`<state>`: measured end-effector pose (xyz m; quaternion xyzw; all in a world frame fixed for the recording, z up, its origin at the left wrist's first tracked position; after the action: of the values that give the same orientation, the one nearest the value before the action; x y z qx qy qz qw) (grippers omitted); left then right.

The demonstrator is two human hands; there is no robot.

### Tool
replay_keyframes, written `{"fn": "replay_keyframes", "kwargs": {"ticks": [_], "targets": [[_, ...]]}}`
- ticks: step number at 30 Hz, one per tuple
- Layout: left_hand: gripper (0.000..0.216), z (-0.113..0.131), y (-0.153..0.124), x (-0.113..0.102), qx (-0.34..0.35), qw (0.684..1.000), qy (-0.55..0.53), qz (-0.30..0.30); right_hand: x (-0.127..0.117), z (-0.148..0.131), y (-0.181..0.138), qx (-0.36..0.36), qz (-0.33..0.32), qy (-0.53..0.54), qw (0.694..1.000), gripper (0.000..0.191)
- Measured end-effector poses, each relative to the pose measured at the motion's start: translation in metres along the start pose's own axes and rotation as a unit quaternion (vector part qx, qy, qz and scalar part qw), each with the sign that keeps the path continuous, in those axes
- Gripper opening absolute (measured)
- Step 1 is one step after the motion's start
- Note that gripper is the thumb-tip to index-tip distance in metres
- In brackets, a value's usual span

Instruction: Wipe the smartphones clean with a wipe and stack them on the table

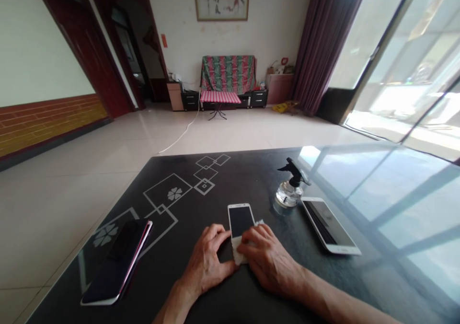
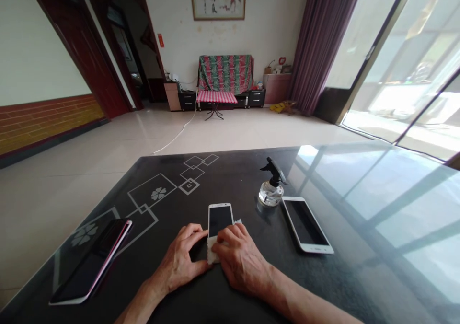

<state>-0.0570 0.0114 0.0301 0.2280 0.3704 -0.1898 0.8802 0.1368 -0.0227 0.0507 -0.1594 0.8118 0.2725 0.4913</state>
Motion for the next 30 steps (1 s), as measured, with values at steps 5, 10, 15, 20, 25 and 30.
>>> {"fn": "replay_keyframes", "kwargs": {"ticks": [5,10,15,20,25,30], "targets": [[0.054,-0.001,0.0,-0.001,-0.008,1.0,0.007,-0.012,0.003,0.027,0.028,0.047,0.043,-0.05,0.997,0.023],[0.052,-0.003,0.0,0.001,-0.002,1.0,0.006,-0.013,0.009,0.043,0.063,0.109,0.078,-0.082,0.988,0.021],[0.054,-0.007,0.0,0.005,-0.011,1.0,0.025,-0.015,0.013,0.041,0.07,0.114,0.098,-0.083,0.985,0.021],[0.054,-0.005,0.001,0.003,-0.008,1.0,0.021,-0.016,0.007,0.026,0.043,0.077,0.059,-0.052,0.994,0.018],[0.058,-0.004,0.001,0.004,-0.013,1.0,0.007,-0.011,-0.001,0.002,0.007,0.071,0.013,-0.003,0.997,0.018],[0.056,-0.006,0.0,0.007,-0.005,1.0,0.0,-0.005,-0.002,-0.007,-0.003,0.067,-0.005,0.025,0.997,0.017]]}}
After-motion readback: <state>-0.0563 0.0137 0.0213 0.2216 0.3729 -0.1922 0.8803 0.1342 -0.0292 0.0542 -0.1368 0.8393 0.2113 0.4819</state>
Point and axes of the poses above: each hand's wrist, its own y-axis towards the middle knuckle, its own x-axis out of the palm, z = x × y, the point moved 1 cm from there along y, towards the middle knuckle, and after that the axes turned 2 degrees about x, right-handed, at the moved point
